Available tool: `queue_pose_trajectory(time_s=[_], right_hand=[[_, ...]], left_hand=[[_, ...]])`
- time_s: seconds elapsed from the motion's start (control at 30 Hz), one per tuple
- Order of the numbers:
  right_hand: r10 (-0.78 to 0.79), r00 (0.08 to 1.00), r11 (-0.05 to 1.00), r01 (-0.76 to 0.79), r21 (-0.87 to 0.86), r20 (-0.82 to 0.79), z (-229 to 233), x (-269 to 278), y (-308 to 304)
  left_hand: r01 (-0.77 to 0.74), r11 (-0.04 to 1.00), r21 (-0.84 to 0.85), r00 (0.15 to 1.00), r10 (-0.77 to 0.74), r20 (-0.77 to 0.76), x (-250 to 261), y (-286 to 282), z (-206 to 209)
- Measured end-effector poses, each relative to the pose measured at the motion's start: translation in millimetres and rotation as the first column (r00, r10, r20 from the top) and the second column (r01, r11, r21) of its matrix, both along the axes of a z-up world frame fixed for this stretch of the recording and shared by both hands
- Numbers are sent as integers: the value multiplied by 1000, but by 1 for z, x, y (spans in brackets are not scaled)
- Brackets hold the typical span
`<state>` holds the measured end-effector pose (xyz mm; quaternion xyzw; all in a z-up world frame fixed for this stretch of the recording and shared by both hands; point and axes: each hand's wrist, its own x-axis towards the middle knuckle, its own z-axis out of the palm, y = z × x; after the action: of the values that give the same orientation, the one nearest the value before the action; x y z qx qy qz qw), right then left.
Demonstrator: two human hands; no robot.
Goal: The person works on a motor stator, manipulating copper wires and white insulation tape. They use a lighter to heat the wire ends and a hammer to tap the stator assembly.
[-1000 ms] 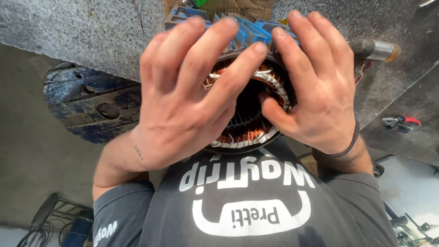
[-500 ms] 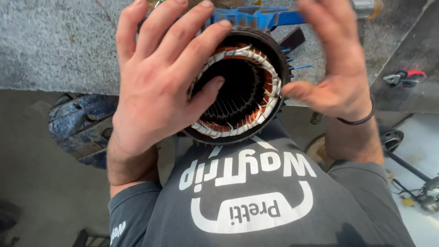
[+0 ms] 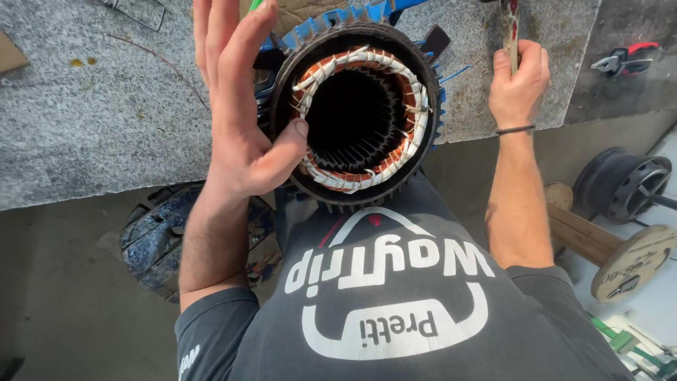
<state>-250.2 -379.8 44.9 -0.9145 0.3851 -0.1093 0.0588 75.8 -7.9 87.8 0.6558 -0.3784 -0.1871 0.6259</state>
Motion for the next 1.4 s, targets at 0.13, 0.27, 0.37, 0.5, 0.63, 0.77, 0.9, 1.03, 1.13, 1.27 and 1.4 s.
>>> queue_pose_trajectory(time_s=[0.13, 0.27, 0.37, 0.5, 0.63, 0.77, 0.9, 1.03, 1.13, 1.27, 1.4], right_hand=[[175, 984, 983, -173, 56, -22, 92, 31, 47], [411, 910, 888, -387, 248, -51, 202, 81, 129], [630, 744, 775, -582, 247, -222, 230, 109, 160], [697, 591, 711, -643, 285, -406, 232, 133, 175], [739, 484, 646, -706, 290, -469, 238, 141, 179], [748, 408, 603, -747, 279, -524, 235, 144, 173], [679, 379, 599, -781, 177, -628, 234, 150, 175], [718, 355, 555, -811, 185, -599, 235, 150, 171], [658, 361, 604, -777, 177, -661, 232, 148, 170], [740, 366, 546, -817, 186, -565, 235, 145, 176], [714, 374, 574, -796, 190, -591, 234, 148, 166]], left_hand=[[48, 998, -43, 999, -49, -19, 5, 4, -3], [-10, 1000, -20, 999, 9, -49, 1, 8, -1], [-20, 997, -71, 999, 17, -38, 3, 7, -10], [-7, 995, -101, 999, 3, -35, 1, 12, -18], [-21, 996, -85, 1000, 19, -22, 1, 11, -17], [-15, 996, -93, 1000, 12, -28, 1, 10, -17], [1, 999, -53, 999, -3, -33, 3, 13, -13], [20, 999, -30, 1000, -20, -7, 5, 12, -10], [20, 1000, -22, 1000, -20, -9, 3, 11, -11], [9, 999, -40, 1000, -10, -28, 3, 11, -11], [28, 998, -58, 999, -30, -40, 5, 11, -11]])
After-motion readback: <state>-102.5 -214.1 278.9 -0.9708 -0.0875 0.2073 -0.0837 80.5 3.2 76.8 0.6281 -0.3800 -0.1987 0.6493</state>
